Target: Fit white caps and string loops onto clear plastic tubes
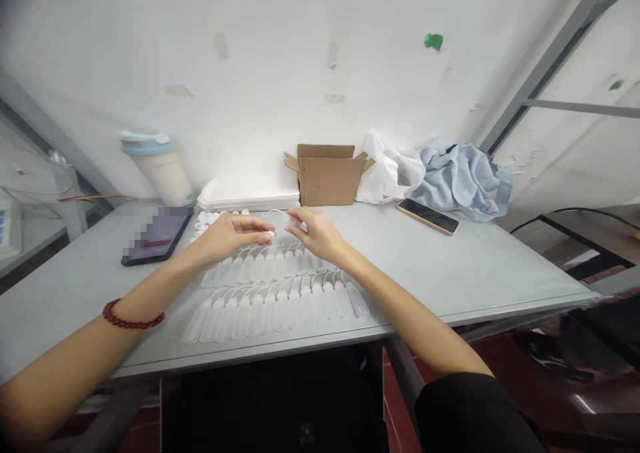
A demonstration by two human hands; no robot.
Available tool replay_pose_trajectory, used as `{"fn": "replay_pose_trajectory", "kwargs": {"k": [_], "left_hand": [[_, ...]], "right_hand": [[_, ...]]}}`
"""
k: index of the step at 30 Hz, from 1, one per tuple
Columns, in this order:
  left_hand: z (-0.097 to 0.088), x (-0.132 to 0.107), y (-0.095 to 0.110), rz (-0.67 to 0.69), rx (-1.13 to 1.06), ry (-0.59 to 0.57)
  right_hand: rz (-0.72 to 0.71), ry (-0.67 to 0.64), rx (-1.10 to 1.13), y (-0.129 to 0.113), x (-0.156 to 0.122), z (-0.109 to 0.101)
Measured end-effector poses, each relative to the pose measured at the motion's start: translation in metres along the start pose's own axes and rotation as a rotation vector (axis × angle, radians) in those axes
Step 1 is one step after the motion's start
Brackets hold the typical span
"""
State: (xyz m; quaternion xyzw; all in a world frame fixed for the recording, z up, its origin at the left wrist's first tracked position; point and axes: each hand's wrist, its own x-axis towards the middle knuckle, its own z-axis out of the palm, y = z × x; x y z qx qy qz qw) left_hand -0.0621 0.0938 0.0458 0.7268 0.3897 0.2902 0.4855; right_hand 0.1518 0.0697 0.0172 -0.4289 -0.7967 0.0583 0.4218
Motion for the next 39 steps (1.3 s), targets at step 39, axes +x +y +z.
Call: {"fn": "replay_pose_trajectory", "kwargs": {"k": [39], "left_hand": [[0.013,-0.009,0.006,0.204,0.022,0.145]], "right_hand": [[-0.003,-0.104,0.198,-0.019,-0.001,0.0]]}}
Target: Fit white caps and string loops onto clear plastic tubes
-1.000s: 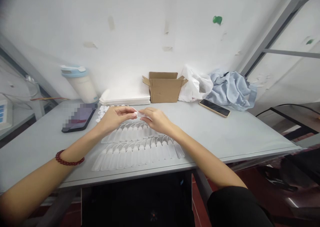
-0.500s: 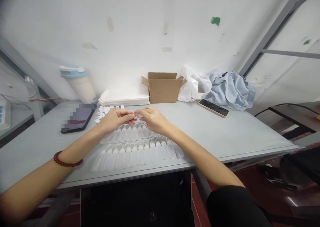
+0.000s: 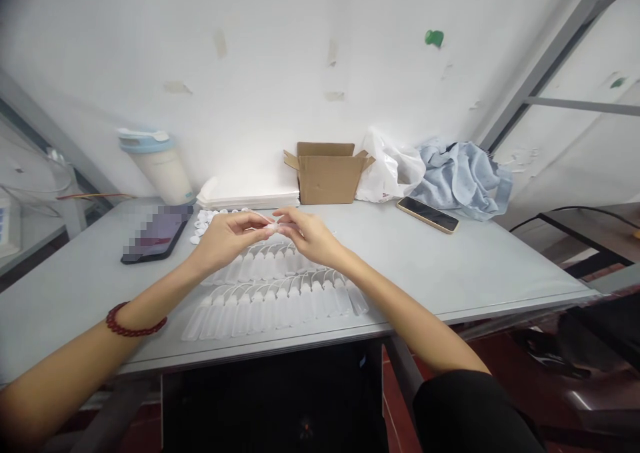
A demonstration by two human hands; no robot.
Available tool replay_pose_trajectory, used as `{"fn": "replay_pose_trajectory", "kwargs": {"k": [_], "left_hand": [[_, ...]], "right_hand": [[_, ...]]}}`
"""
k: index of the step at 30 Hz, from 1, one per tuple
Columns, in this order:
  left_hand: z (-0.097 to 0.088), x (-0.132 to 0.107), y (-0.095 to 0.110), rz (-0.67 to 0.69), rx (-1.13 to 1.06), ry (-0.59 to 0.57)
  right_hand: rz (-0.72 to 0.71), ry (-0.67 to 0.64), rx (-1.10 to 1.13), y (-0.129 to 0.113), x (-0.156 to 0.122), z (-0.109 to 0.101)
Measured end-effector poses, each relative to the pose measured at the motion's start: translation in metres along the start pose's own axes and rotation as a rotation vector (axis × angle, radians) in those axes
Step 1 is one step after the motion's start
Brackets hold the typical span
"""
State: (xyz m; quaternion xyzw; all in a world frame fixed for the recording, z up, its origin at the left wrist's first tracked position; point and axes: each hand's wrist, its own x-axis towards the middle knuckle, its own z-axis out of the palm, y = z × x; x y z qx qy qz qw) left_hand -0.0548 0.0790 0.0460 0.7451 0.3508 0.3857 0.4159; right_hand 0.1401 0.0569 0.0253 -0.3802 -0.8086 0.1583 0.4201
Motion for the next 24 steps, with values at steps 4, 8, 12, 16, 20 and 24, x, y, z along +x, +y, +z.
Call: {"fn": "replay_pose_trajectory", "kwargs": {"k": [4,8,12,16,20,24], "left_hand": [[-0.003,0.003,-0.004,-0.147,-0.15,-0.065],[-0.004,0.004,-0.002,-0.264,-0.157,-0.174],[-0.001,-0.001,0.005,-0.088,0.06,-0.145],[0.002,-0.007,0.007,0.138,0.201,-0.03],[0.002,-0.007,0.009,-0.016,0.088,-0.112],[-0.002,-0.003,0.01,-0.167,-0.03,-0.174]], "right_hand": [[-0.023,0.03,0.045,0.001,0.0,0.001],[-0.012,0.054,0.058,-0.001,-0.001,0.001],[0.095,0.059,0.245,-0.006,0.0,0.0],[0.185,0.052,0.423,-0.011,0.001,-0.002],[0.177,0.047,0.425,-0.011,0.0,-0.001],[-0.036,0.097,0.078,-0.003,-0.002,0.0]]}}
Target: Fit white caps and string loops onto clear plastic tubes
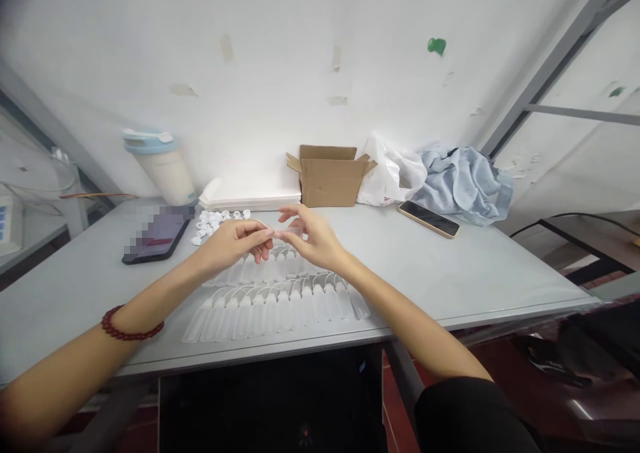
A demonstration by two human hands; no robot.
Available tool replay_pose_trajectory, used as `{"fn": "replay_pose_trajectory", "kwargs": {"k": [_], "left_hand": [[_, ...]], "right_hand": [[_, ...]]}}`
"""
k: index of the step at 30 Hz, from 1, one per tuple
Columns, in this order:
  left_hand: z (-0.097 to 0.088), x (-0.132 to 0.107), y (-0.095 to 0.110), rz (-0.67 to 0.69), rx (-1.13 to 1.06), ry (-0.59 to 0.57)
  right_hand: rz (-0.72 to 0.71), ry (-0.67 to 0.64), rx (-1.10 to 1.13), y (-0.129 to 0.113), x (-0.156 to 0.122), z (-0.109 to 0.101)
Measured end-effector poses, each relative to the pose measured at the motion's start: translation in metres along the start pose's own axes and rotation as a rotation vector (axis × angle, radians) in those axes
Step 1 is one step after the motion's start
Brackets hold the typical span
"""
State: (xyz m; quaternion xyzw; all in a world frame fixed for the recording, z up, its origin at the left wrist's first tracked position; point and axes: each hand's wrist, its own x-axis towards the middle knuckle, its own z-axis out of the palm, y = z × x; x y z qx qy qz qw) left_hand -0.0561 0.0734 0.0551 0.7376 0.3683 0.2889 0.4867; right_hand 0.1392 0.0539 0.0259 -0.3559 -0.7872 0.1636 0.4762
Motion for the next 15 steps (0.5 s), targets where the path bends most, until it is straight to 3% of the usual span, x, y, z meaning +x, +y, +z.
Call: {"fn": "replay_pose_trajectory", "kwargs": {"k": [3,5,11,15], "left_hand": [[-0.002,0.003,-0.004,0.001,-0.151,0.07],[-0.003,0.004,-0.007,-0.008,-0.229,0.093],[-0.005,0.006,-0.013,-0.147,-0.363,-0.085],[-0.005,0.005,-0.013,-0.133,-0.366,-0.057]], "right_hand": [[-0.222,0.026,-0.312,0.008,0.0,-0.002],[-0.281,0.029,-0.421,0.011,0.001,-0.003],[-0.352,0.079,-0.464,0.009,0.002,-0.004],[-0.28,0.04,-0.397,0.009,0.0,-0.006]]}}
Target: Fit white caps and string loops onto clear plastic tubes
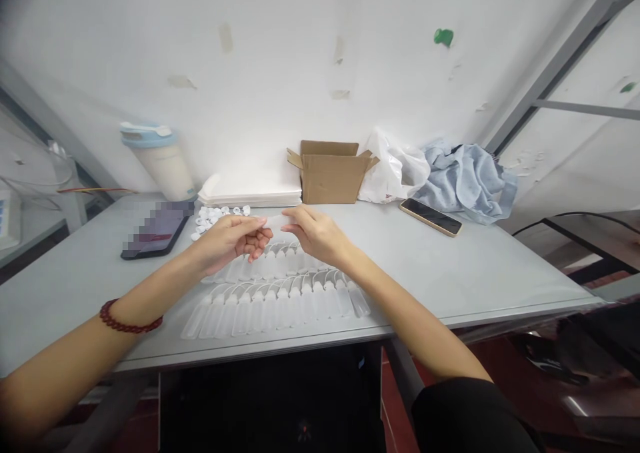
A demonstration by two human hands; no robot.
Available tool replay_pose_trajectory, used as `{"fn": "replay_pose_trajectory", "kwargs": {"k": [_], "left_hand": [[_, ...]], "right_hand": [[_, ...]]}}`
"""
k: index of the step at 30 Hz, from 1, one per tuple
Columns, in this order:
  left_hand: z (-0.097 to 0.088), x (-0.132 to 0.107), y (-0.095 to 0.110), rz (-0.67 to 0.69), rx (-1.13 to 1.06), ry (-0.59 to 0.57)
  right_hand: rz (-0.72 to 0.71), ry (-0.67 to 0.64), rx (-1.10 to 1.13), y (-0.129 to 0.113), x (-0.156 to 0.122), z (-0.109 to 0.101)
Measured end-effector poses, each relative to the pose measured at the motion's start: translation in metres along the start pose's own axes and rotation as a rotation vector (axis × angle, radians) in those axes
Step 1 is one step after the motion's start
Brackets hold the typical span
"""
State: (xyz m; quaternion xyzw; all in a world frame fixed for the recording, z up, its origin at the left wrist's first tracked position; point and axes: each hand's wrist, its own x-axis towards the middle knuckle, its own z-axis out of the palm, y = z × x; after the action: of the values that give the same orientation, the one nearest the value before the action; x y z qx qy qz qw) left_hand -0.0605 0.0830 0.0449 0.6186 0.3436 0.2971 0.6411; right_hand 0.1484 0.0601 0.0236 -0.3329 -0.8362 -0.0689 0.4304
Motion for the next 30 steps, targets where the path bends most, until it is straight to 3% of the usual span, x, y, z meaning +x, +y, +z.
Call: {"fn": "replay_pose_trajectory", "kwargs": {"k": [2,7,9,17,20,22,25,30], "left_hand": [[0.001,-0.002,0.001,0.078,0.088,0.024],[0.006,-0.009,0.005,0.398,0.539,0.074],[0.007,-0.011,0.006,0.431,0.572,0.118],[0.005,-0.006,0.006,0.131,0.081,-0.034],[0.004,-0.006,0.007,0.039,0.037,-0.065],[0.005,-0.008,0.008,0.048,0.087,-0.042],[0.009,-0.011,0.007,0.211,0.335,0.006],[0.01,-0.007,-0.008,0.746,0.96,0.163]], "right_hand": [[0.065,-0.022,0.052,0.0,0.0,-0.002],[0.303,-0.086,0.294,-0.004,0.002,-0.007],[0.35,-0.07,0.376,-0.006,0.003,-0.006],[0.208,0.041,0.265,-0.009,0.003,-0.002],[0.186,0.005,0.244,-0.009,0.003,-0.002],[0.236,-0.041,0.275,-0.009,0.003,-0.003],[0.376,-0.097,0.394,-0.01,0.003,-0.005],[0.573,-0.138,0.678,-0.009,0.004,-0.006]]}}
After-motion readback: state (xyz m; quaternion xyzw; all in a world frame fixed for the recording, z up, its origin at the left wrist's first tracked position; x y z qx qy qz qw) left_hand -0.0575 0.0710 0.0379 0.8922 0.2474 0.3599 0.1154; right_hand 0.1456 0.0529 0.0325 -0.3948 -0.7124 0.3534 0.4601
